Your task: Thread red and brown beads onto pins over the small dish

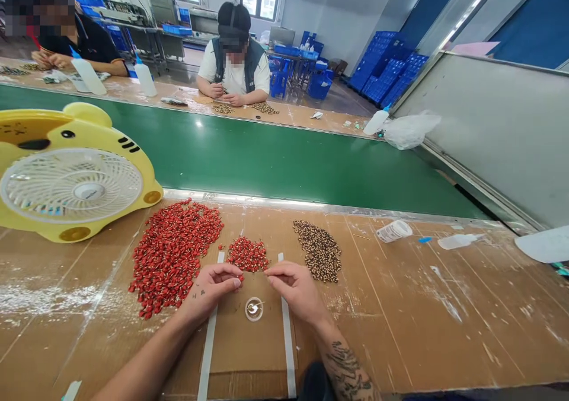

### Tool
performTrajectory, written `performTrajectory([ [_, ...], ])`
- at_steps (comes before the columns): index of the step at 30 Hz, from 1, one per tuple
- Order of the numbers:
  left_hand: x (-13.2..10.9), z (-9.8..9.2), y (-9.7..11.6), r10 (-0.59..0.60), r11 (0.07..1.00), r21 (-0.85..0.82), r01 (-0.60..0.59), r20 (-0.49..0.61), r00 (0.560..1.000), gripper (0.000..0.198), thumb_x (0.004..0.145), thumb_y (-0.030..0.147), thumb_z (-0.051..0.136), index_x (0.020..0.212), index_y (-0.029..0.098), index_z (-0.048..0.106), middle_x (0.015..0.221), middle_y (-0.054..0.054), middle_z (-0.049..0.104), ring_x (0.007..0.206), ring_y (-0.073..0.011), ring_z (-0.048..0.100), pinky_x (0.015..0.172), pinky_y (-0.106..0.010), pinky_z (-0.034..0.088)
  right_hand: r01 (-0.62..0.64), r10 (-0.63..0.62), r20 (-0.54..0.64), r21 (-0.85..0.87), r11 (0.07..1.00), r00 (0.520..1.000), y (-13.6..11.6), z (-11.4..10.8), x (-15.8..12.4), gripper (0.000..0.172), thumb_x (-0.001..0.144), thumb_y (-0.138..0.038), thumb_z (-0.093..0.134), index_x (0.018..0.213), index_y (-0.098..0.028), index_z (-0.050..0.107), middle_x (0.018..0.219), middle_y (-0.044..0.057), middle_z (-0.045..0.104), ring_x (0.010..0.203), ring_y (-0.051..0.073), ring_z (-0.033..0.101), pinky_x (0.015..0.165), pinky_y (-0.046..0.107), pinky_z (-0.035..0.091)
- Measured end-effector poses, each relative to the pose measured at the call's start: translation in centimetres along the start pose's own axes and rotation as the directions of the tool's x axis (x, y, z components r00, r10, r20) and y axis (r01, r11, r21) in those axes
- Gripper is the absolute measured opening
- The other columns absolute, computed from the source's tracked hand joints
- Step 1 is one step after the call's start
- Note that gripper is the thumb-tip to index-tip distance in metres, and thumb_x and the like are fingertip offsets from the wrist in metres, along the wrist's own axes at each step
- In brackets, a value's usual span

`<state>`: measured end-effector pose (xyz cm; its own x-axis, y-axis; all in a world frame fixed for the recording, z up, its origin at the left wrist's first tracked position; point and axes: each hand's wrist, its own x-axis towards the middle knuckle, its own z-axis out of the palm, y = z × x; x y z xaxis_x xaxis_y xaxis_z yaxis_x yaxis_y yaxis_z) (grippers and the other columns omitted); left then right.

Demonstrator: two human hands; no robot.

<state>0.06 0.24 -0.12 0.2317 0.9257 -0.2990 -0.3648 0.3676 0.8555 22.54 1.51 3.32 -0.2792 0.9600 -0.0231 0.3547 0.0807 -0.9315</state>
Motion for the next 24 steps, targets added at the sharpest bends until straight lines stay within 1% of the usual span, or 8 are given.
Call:
performTrajectory([
  [2,0.0,0.0,-0.1,0.032,0.999,-0.002,-0.032,-0.019,0.999,0.019,0.066,0.023,0.084,0.081,0.015,0.076,0.069,-0.001,0.074,0.063,-0.0118,0.064,0.064,-0.022,0.048,-0.078,0.077,0.013,0.153,0.985,0.997,-0.2,1.5,0.7,0.018,0.078,-0.034,0.072,0.085,-0.018,0.077,0.084,0.008,0.076,0.075,0.02,0.07,0.069,0.03,0.057],
  [4,0.0,0.0,-0.1,0.072,0.997,0.021,-0.071,-0.039,0.997,0.019,0.066,0.024,0.084,0.081,0.015,0.077,0.071,-0.003,0.075,0.066,-0.0137,0.066,0.066,-0.023,0.05,-0.13,0.128,0.027,0.264,0.956,0.991,-0.4,2.7,1.2,0.023,0.075,-0.037,0.077,0.085,-0.017,0.077,0.079,0.007,0.077,0.071,0.02,0.072,0.068,0.032,0.059],
  [6,0.0,0.0,-0.1,0.115,0.992,0.062,-0.111,-0.056,0.992,0.019,0.066,0.026,0.084,0.081,0.015,0.077,0.073,-0.004,0.075,0.067,-0.0155,0.066,0.067,-0.025,0.051,-0.112,0.115,0.007,0.298,0.948,0.993,-0.6,3.5,1.5,0.024,0.074,-0.039,0.078,0.084,-0.017,0.076,0.077,0.007,0.076,0.071,0.02,0.072,0.069,0.032,0.059],
  [9,-0.2,0.1,-0.1,0.174,0.98,0.11,-0.165,-0.073,0.982,0.019,0.067,0.028,0.083,0.079,0.015,0.077,0.072,-0.004,0.075,0.066,-0.0166,0.066,0.065,-0.027,0.052,0.0,0.017,-0.067,0.247,0.969,0.998,-1.0,4.3,1.7,0.02,0.076,-0.038,0.077,0.08,-0.018,0.076,0.08,0.006,0.075,0.074,0.019,0.07,0.069,0.029,0.059],
  [12,-0.3,0.3,0.0,0.227,0.968,0.125,-0.216,-0.083,0.97,0.017,0.068,0.029,0.082,0.079,0.016,0.077,0.075,-0.005,0.074,0.067,-0.0168,0.066,0.065,-0.027,0.052,0.095,-0.072,-0.112,0.217,0.971,0.991,-1.1,4.8,1.7,0.015,0.078,-0.035,0.076,0.078,-0.019,0.075,0.08,0.005,0.073,0.074,0.017,0.068,0.067,0.026,0.057],
  [18,-0.5,0.3,0.2,0.315,0.941,0.157,-0.3,-0.08,0.946,0.015,0.07,0.03,0.081,0.076,0.016,0.076,0.078,-0.007,0.073,0.071,-0.0186,0.066,0.066,-0.028,0.052,0.157,-0.135,-0.124,0.193,0.969,0.983,-1.1,5.5,1.5,0.016,0.081,-0.035,0.074,0.079,-0.02,0.074,0.08,0.005,0.071,0.076,0.018,0.067,0.066,0.027,0.056],
  [22,-0.5,0.3,0.1,0.352,0.926,0.164,-0.34,-0.055,0.934,0.011,0.074,0.027,0.079,0.077,0.017,0.076,0.08,-0.007,0.073,0.075,-0.019,0.066,0.069,-0.028,0.053,0.189,-0.168,-0.141,0.15,0.97,0.976,-1.1,5.5,1.5,0.013,0.082,-0.032,0.073,0.079,-0.02,0.074,0.08,0.005,0.071,0.075,0.017,0.066,0.067,0.027,0.055],
  [24,-0.5,0.2,0.0,0.388,0.908,0.19,-0.374,-0.04,0.921,0.007,0.076,0.025,0.078,0.079,0.018,0.076,0.082,-0.007,0.072,0.077,-0.0195,0.067,0.07,-0.029,0.053,0.202,-0.184,-0.143,0.125,0.971,0.972,-1.1,5.5,1.5,0.013,0.083,-0.032,0.073,0.079,-0.02,0.075,0.079,0.006,0.072,0.075,0.018,0.067,0.067,0.028,0.056],
])
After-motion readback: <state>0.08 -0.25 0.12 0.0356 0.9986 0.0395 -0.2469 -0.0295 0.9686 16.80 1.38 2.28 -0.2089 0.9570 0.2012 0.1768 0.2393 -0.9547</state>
